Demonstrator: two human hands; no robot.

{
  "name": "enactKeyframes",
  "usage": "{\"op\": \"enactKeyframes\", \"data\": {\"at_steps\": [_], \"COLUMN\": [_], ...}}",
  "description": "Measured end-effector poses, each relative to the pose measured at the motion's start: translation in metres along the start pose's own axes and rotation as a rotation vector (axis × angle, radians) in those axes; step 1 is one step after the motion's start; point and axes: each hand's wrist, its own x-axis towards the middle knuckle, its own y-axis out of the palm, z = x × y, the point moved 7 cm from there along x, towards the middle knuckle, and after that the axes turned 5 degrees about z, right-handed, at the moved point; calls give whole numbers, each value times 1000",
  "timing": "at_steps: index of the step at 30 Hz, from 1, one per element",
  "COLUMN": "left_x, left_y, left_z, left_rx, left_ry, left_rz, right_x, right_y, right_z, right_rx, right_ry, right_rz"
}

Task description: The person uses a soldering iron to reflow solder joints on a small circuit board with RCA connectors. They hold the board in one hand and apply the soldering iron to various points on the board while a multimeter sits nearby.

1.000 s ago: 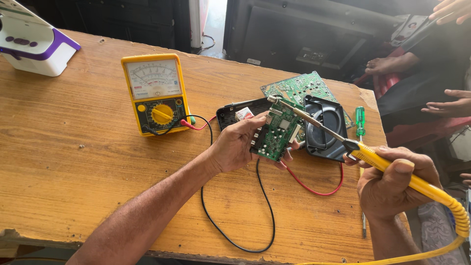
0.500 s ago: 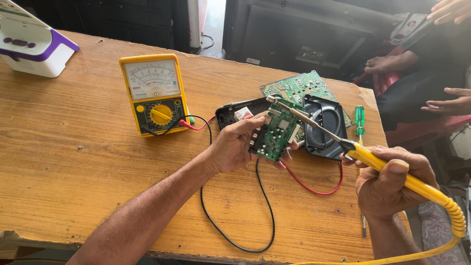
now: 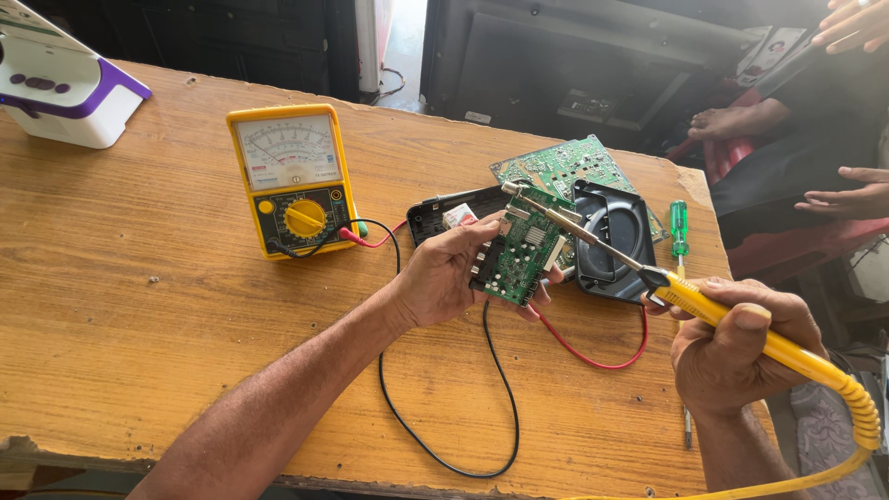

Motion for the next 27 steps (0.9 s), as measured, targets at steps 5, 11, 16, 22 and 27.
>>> {"op": "enactKeyframes", "data": {"at_steps": [5,11,16,22,27], "left_x": [1,1,1,6,5], "left_y": [-4,-6,-9,-18,-23], "left_z": [1,1,1,6,1], "left_rx": [78,253,284,322,343], "left_ry": [12,48,65,76,109], "left_rz": [-22,-79,-92,-148,-233], "right_x": [2,8,10,10,11], "right_y": [3,3,-1,-5,-13], "right_z": [3,0,-7,-16,-16], "right_rx": [-6,86,201,235,228], "right_ry": [34,139,214,263,247], "right_rz": [2,-20,-45,-73,-99]}}
